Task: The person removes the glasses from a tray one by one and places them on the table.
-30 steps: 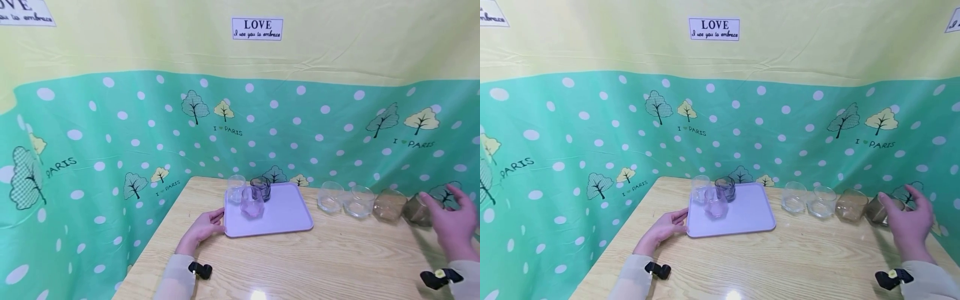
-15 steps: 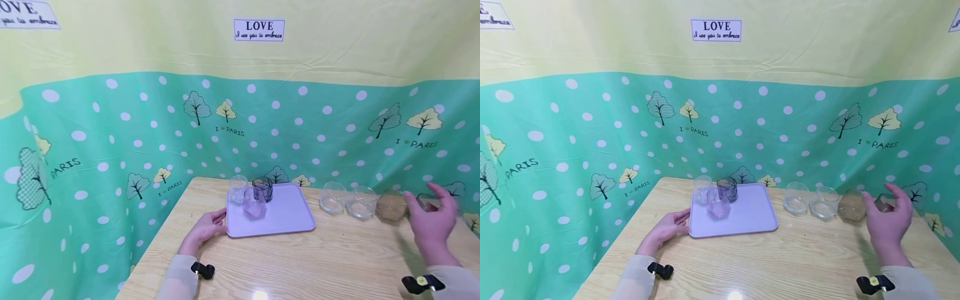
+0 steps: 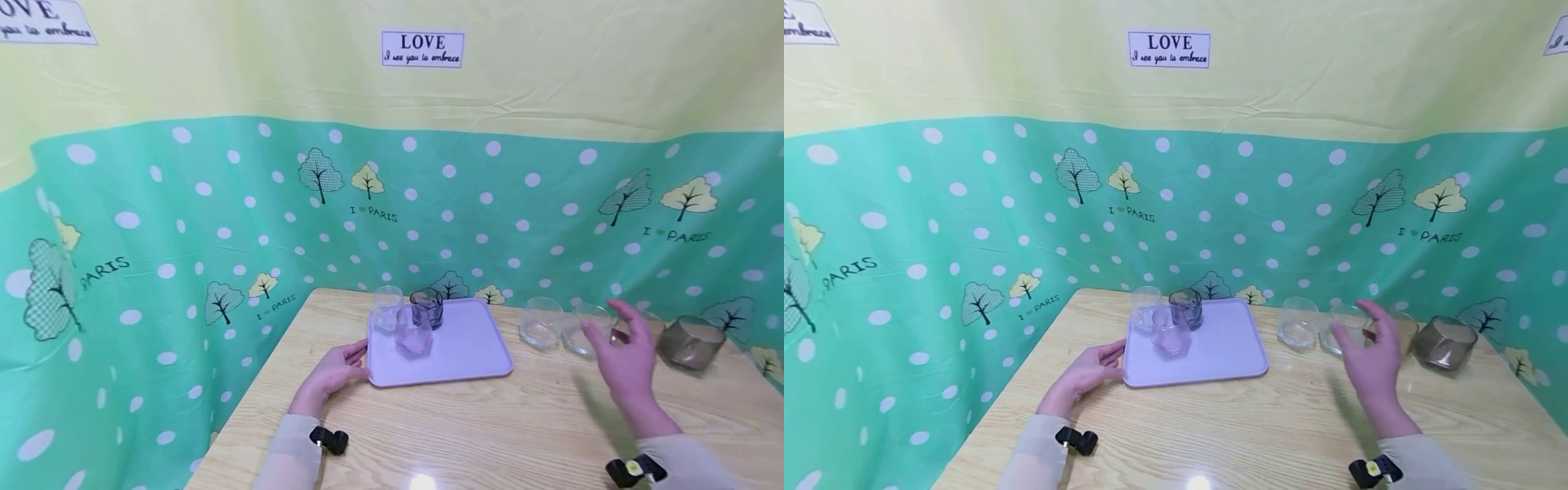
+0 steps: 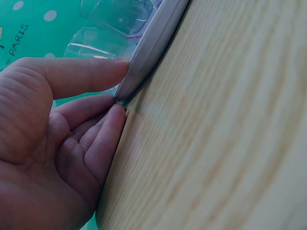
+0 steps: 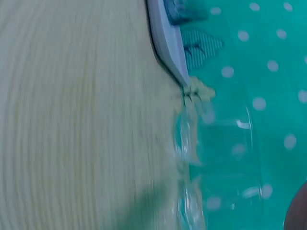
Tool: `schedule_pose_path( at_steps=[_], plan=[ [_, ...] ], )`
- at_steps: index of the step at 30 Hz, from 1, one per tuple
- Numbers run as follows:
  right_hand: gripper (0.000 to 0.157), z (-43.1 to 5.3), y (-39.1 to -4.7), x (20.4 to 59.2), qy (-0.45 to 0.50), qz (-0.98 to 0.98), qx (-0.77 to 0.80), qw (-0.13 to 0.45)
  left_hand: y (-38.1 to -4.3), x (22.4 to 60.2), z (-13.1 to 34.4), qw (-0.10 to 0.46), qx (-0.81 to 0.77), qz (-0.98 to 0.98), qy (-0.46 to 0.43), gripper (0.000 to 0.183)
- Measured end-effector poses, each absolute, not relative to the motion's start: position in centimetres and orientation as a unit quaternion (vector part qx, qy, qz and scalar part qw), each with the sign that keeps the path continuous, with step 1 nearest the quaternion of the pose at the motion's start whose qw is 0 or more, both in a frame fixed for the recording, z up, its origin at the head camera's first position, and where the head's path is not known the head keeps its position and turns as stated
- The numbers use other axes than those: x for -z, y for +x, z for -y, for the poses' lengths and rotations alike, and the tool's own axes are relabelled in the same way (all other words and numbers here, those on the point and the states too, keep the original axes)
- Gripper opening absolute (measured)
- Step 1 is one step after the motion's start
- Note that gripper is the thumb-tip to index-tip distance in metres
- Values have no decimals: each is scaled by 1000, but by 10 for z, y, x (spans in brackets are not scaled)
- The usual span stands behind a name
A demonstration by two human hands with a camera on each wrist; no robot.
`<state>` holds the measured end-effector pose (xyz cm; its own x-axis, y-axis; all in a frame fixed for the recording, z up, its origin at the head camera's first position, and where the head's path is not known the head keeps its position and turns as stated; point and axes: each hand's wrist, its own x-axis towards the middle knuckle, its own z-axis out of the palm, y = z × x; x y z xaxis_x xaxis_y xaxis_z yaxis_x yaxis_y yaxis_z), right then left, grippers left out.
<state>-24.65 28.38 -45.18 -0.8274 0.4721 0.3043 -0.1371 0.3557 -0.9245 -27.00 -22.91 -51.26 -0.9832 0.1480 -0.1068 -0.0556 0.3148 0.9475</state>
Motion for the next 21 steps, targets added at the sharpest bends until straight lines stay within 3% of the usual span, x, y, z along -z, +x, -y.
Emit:
schedule_pose_path(
  at_steps=[7,21],
  plan=[
    [62,-245,-249,461,-23,793,-544,272,-269,512,229,87,-583,-807,24,80],
    [66,-180,-263,474,40,818,-546,178,-270,512,230,85,-582,-808,27,80]
  ],
)
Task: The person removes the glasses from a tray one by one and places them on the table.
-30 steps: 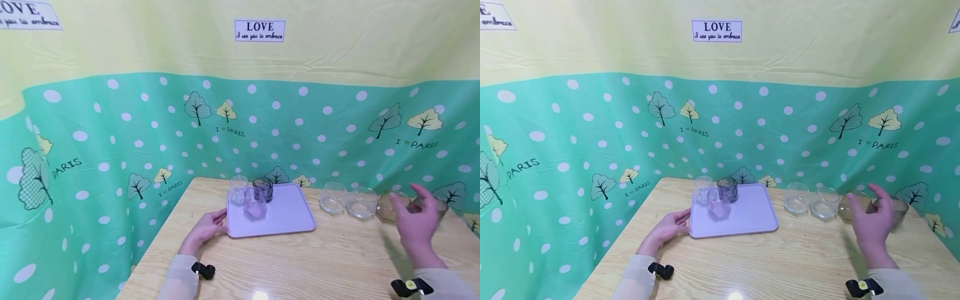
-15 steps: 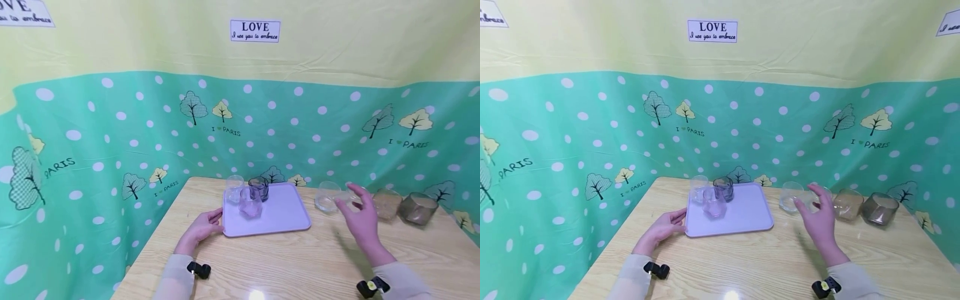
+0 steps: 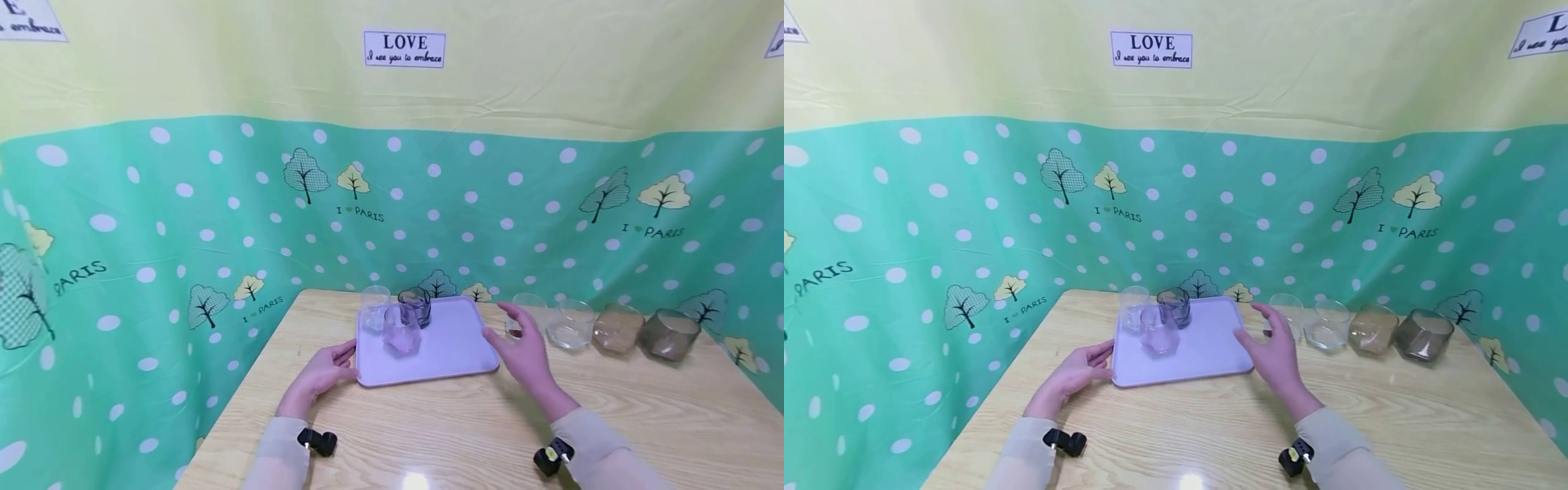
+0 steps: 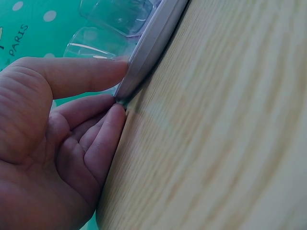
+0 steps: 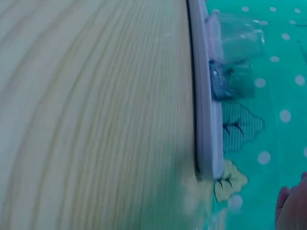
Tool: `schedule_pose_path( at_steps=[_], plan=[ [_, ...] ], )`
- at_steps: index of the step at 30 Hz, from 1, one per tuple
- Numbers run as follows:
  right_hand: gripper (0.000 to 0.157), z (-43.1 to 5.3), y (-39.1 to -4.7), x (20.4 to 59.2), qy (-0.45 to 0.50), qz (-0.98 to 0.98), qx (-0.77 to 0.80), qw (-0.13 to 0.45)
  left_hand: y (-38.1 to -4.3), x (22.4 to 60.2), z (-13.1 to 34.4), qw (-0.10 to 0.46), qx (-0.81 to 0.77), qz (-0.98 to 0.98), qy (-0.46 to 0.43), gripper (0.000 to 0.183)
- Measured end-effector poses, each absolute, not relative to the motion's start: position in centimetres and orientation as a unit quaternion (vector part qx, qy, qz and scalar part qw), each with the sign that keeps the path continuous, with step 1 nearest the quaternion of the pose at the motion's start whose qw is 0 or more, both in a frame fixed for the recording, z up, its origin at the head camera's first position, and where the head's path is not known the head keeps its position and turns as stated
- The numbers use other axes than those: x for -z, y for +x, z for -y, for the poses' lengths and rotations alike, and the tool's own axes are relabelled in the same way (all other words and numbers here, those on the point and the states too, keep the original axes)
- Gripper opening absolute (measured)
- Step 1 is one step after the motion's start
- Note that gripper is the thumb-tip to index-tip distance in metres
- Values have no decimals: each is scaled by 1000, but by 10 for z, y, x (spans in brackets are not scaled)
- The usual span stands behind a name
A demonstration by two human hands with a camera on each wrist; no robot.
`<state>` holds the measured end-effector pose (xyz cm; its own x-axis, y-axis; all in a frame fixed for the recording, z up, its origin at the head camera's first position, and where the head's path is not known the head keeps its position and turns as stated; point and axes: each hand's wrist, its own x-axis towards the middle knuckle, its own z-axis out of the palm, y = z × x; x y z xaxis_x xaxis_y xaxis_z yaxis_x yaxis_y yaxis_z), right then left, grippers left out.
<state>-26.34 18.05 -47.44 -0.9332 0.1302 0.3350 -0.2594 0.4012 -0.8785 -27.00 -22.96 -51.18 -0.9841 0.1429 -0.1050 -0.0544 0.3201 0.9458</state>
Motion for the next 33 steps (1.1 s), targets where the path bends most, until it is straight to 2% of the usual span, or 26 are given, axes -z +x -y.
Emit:
schedule_pose_path(
  at_steps=[17,33],
  plan=[
    [70,-98,-280,489,75,818,-561,103,-272,508,227,91,-586,-804,27,81],
    [79,-53,-289,495,81,796,-594,81,-272,512,230,89,-592,-801,24,81]
  ],
)
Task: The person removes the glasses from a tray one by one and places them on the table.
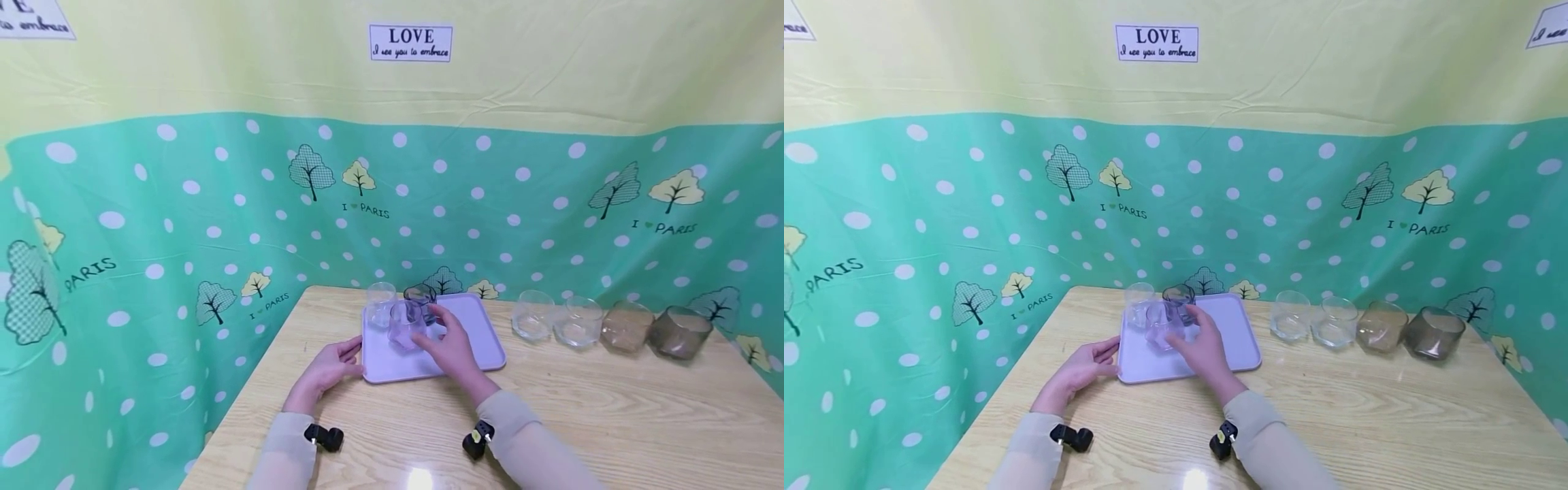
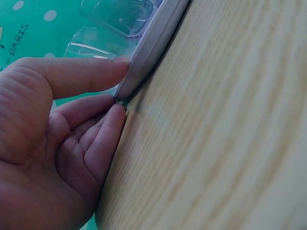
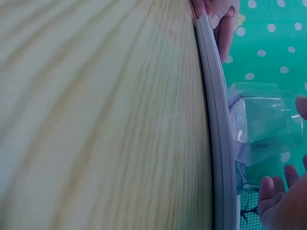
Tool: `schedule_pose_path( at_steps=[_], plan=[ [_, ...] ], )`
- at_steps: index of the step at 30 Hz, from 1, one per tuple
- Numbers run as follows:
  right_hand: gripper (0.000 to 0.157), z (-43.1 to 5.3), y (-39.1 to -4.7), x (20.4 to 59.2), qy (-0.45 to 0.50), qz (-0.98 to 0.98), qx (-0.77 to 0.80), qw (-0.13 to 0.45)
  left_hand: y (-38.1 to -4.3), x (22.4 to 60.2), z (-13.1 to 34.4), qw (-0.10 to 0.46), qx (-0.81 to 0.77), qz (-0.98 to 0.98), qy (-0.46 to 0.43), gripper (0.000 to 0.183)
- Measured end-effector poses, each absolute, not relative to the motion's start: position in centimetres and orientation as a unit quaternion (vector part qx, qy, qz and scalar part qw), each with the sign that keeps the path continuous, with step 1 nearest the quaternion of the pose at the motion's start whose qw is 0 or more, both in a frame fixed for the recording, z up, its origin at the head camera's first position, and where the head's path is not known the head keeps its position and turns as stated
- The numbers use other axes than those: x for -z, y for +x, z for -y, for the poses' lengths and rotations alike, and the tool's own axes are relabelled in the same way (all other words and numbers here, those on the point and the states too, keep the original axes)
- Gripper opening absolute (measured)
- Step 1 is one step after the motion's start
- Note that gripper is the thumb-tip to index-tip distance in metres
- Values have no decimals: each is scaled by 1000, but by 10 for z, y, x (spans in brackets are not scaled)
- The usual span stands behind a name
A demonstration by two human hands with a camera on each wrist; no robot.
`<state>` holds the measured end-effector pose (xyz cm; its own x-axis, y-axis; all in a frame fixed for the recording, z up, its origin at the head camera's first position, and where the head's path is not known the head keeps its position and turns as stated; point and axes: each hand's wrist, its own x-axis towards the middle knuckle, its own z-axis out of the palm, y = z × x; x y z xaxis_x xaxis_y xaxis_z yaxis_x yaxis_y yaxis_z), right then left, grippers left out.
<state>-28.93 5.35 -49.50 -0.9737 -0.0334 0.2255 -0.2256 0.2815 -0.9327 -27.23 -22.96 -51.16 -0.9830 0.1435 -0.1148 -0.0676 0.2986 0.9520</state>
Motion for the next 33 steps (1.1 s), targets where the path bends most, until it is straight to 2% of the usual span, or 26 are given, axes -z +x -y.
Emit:
schedule_pose_path(
  at_steps=[33],
  plan=[
    [90,-18,-297,503,34,811,-573,111,-270,508,228,89,-606,-789,35,80]
  ],
)
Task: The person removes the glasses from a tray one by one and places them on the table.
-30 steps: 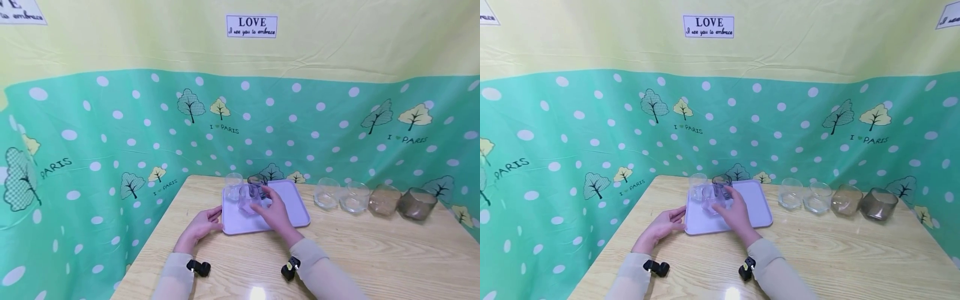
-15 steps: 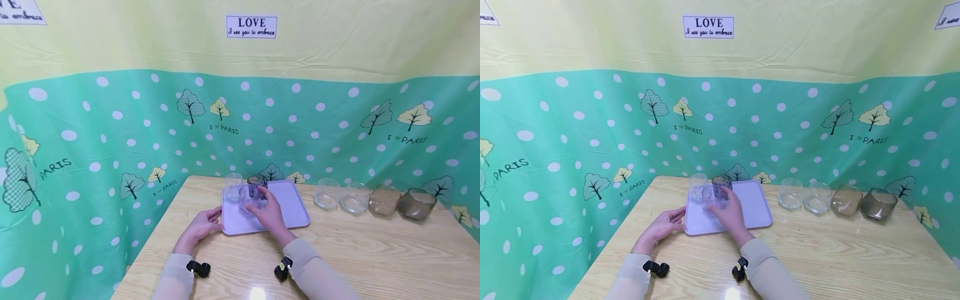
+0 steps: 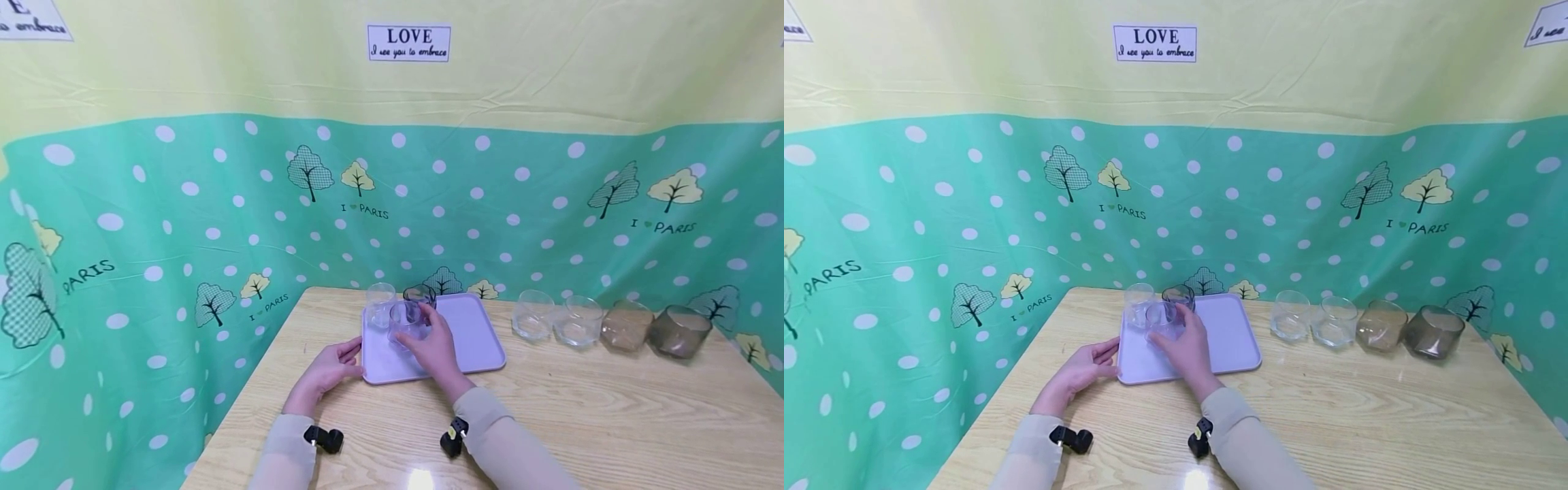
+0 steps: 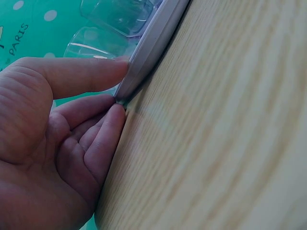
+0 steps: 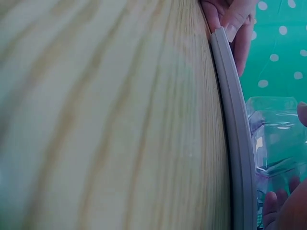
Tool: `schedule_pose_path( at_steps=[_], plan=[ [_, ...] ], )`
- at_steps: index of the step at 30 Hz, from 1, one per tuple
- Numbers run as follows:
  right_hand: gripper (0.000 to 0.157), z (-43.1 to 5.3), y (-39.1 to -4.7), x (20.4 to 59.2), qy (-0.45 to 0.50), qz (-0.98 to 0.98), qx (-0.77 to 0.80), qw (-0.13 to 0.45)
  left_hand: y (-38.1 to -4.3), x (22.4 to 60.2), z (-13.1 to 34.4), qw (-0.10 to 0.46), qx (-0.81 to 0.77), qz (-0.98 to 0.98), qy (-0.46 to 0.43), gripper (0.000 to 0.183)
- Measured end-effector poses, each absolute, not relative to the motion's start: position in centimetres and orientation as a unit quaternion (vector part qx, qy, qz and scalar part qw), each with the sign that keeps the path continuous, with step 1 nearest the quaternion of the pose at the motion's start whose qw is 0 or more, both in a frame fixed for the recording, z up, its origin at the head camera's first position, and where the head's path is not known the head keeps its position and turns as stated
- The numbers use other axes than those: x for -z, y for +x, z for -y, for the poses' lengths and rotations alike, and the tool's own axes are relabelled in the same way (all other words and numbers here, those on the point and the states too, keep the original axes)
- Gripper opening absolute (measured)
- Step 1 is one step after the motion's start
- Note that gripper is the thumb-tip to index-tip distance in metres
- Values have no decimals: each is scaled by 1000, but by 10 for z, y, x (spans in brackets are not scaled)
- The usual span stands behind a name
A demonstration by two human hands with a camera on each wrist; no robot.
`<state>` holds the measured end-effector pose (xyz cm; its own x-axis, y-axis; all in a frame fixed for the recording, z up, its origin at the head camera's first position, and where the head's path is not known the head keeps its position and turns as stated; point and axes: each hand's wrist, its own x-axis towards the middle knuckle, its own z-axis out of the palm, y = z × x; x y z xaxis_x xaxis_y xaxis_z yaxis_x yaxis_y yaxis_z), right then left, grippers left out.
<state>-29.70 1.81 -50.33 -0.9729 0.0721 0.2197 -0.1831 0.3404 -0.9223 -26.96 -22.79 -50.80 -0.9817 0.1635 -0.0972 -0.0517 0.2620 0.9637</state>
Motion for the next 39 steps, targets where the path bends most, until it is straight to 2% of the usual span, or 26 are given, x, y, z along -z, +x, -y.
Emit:
schedule_pose_path(
  at_steps=[15,39],
  plan=[
    [86,-17,-298,507,20,818,-563,111,-269,509,228,92,-598,-796,25,80],
    [87,-19,-296,499,7,827,-557,77,-268,508,228,87,-595,-799,25,79]
  ],
)
